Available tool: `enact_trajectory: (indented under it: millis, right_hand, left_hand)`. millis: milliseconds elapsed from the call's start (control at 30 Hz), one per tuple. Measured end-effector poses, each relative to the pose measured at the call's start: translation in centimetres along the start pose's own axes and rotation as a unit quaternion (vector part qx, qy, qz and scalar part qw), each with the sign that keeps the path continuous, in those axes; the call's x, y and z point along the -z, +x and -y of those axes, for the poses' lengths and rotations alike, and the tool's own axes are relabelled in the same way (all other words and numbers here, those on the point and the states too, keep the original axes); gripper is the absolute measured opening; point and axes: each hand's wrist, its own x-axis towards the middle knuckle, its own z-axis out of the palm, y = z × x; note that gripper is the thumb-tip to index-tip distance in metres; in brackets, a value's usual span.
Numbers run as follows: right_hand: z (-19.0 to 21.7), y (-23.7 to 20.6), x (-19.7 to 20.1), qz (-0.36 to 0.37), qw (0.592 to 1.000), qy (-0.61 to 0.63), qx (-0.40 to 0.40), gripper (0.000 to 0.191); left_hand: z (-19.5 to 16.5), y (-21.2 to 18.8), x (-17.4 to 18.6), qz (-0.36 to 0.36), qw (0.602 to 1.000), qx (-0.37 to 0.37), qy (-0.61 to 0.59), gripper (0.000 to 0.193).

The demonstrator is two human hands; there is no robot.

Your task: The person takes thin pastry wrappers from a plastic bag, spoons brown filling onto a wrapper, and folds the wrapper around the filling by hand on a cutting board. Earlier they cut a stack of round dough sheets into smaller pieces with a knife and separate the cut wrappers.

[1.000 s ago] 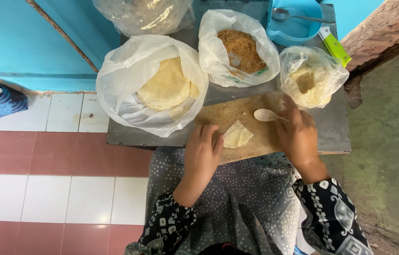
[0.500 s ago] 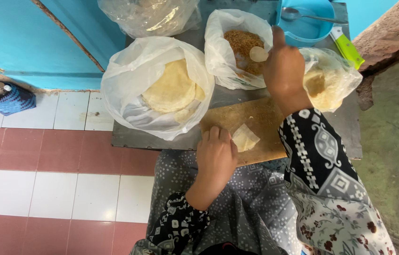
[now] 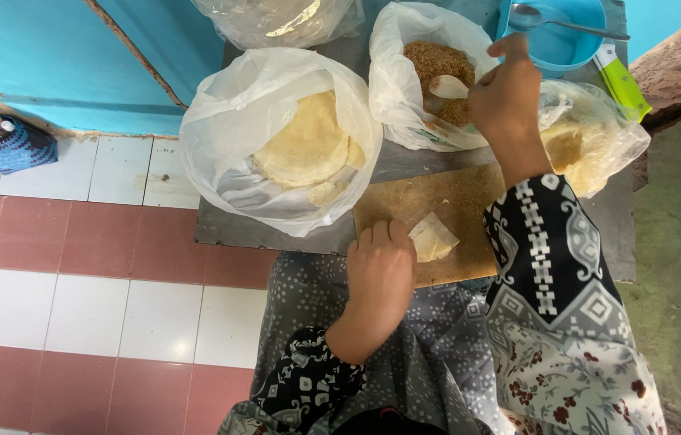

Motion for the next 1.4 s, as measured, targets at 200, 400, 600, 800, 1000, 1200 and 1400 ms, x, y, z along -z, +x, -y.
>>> enact_trajectory:
  millis: [200, 400, 600, 800, 1000, 1200, 1400]
  right_hand:
    - [0.7, -2.2, 2.5, 0.034, 0.973, 0.123, -0.191, 0.041]
    - [1.5, -1.4, 0.7, -0.013, 0.997, -0.017, -0.072, 0.042]
    - [2.1, 0.1, -1.2, -0.009, 0.999, -0.004, -0.035, 0.040]
    - [0.2, -1.1, -0.4, 0.010, 0.975, 0.149, -0.165, 0.041]
    - [-1.6, -4.5, 2.1, 0.002, 0.940, 0.273, -0.203, 0.042]
    - [-1.4, -12.6, 5.9, 0.057, 0.939, 0.265, -0.211, 0.037]
    - [1.0, -19.1, 6.4, 0.082, 0.975, 0.173, -0.113, 0.038]
  left_hand:
    - [0.1, 0.1, 0.3, 0.006, 1.000, -0.017, -0.024, 0.009]
    - [-0.3, 0.2, 0.7, 0.000, 0.998, -0.004, -0.061, 0.013]
    - [0.2, 0.5, 1.0, 0.021, 0.993, 0.013, -0.113, 0.015]
    - [0.2, 0.2, 1.0, -0.003, 0.991, -0.011, -0.131, 0.015]
    - [-0.1, 0.0, 0.7, 0.006, 0.992, 0.005, -0.127, 0.015]
    - [0.9, 0.0, 0.7, 0.027, 0.983, 0.017, -0.183, 0.022]
    - [1.3, 0.2, 0.6, 0.048, 0.971, 0.054, -0.227, 0.020]
